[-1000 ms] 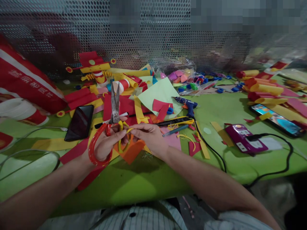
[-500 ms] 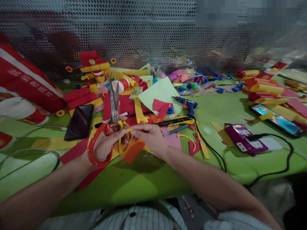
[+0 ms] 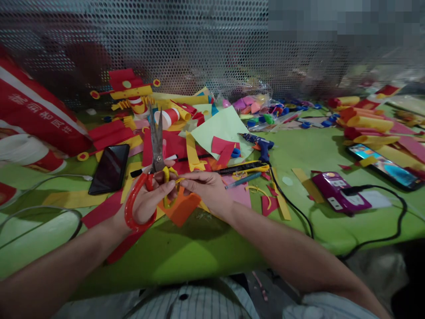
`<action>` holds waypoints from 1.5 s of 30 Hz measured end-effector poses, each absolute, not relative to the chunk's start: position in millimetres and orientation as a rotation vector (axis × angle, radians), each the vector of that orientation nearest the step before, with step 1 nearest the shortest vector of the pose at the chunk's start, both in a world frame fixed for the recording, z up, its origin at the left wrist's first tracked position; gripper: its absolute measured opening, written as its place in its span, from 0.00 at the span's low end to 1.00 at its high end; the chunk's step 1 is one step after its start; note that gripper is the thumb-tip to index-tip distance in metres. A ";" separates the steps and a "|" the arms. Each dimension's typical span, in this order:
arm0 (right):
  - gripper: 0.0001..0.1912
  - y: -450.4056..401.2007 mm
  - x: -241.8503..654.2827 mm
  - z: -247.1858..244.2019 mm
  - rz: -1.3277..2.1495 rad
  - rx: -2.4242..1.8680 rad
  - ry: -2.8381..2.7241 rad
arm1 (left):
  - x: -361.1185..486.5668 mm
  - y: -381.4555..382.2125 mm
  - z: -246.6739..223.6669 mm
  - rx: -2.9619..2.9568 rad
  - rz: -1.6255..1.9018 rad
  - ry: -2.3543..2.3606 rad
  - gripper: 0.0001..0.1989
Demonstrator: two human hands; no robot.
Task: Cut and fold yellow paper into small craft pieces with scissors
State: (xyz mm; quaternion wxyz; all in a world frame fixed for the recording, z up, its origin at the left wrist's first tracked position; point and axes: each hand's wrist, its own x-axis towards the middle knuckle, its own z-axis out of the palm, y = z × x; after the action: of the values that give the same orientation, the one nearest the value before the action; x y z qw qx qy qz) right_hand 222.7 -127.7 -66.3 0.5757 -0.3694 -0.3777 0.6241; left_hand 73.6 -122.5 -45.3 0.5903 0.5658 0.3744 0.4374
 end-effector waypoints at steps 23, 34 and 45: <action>0.11 -126.2 222.8 -65.6 1.596 -0.825 -0.824 | 75.4 -123.4 -40.9 1.332 1.008 0.935 0.18; 0.12 -129.0 222.7 -66.9 1.691 -0.774 -0.789 | 78.9 -123.8 -40.3 1.464 1.082 0.994 0.16; 0.13 -126.7 221.5 -67.8 1.698 -0.913 -0.742 | 73.6 -114.0 -49.2 1.365 1.010 0.963 0.18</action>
State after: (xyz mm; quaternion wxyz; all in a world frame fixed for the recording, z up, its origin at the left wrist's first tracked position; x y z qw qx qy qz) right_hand 221.5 -126.7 -67.8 0.5123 -0.3797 -0.3084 0.7058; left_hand 73.6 -114.0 -49.2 0.5602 0.5792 0.4086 0.4287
